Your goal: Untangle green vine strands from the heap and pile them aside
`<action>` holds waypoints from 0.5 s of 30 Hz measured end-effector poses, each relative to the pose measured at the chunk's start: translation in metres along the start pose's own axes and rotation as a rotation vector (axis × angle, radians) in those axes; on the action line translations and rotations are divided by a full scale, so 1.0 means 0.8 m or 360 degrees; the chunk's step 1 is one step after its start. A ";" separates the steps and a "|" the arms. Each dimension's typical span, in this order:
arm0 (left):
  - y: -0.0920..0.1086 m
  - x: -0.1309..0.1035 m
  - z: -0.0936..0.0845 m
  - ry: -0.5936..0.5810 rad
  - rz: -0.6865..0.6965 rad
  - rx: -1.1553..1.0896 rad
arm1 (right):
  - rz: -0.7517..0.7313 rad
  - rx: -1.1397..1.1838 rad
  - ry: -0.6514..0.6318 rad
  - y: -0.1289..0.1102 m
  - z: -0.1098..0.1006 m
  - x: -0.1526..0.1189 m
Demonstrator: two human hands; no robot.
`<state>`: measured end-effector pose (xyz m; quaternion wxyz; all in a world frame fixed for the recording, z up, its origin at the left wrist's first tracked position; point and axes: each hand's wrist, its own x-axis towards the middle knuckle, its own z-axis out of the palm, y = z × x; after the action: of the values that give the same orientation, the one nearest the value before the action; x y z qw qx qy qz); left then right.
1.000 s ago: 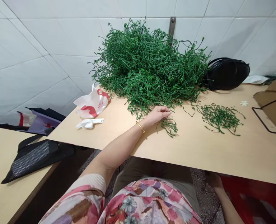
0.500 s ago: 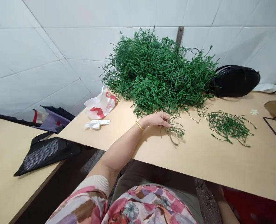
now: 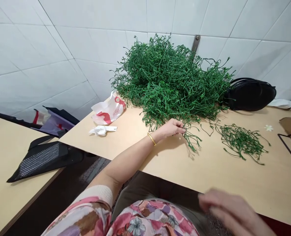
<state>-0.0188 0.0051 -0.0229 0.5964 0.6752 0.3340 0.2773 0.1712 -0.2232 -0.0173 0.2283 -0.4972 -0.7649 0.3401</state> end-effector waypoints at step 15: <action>-0.004 0.002 -0.011 -0.0147 -0.0195 -0.0590 | 0.0012 0.0516 0.0507 0.048 -0.042 0.236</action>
<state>-0.0252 0.0118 -0.0251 0.7409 0.5444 0.2899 0.2660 0.1418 -0.0300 -0.0215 0.4218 -0.5043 -0.6526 0.3767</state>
